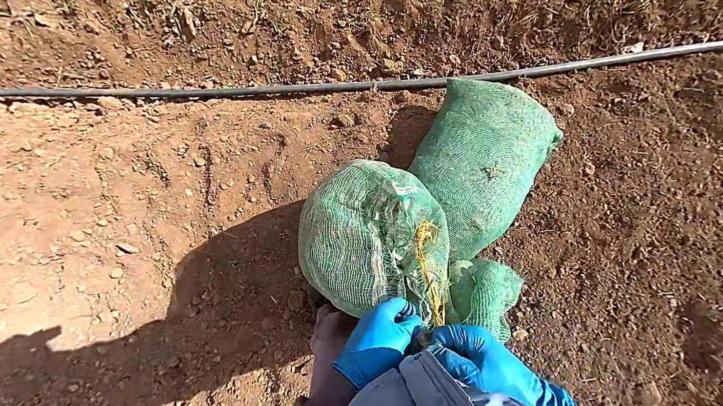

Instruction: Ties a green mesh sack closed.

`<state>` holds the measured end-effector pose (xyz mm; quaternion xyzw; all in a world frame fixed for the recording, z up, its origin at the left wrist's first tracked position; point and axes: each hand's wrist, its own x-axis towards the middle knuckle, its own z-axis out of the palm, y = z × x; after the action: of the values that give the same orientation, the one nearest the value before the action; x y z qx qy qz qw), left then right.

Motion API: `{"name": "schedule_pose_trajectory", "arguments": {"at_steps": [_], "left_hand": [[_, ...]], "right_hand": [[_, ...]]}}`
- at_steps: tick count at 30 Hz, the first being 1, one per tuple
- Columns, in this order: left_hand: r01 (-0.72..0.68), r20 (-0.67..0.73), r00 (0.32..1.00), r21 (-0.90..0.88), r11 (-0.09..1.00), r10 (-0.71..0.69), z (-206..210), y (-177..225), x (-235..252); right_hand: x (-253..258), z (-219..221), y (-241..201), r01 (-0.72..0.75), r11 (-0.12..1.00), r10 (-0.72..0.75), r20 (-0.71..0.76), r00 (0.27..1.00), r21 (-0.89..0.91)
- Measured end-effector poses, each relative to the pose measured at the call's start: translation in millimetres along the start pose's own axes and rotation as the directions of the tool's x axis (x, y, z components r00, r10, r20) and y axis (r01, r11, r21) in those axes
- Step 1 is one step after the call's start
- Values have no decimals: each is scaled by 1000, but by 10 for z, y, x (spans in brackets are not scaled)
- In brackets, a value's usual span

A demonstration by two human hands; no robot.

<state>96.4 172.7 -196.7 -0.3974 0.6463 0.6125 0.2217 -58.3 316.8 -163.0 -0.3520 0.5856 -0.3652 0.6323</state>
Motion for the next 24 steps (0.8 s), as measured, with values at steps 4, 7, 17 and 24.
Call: {"name": "schedule_pose_trajectory", "arguments": {"at_steps": [4, 7, 17, 24], "left_hand": [[46, 85, 995, 98, 994, -54, -57, 129, 78], [71, 54, 996, 97, 993, -77, -120, 176, 125], [131, -302, 946, 31, 991, -116, -56, 140, 257], [199, -224, 959, 110, 974, -171, -98, 214, 271]], "right_hand": [[15, -20, 8, 36, 999, -36, -13, 999, 22], [-5, -46, -9, -43, 997, 48, -81, 996, 66], [123, -313, 154, -85, 991, 99, -139, 985, 103], [647, -413, 179, -75, 932, 222, -393, 893, 355]]}}
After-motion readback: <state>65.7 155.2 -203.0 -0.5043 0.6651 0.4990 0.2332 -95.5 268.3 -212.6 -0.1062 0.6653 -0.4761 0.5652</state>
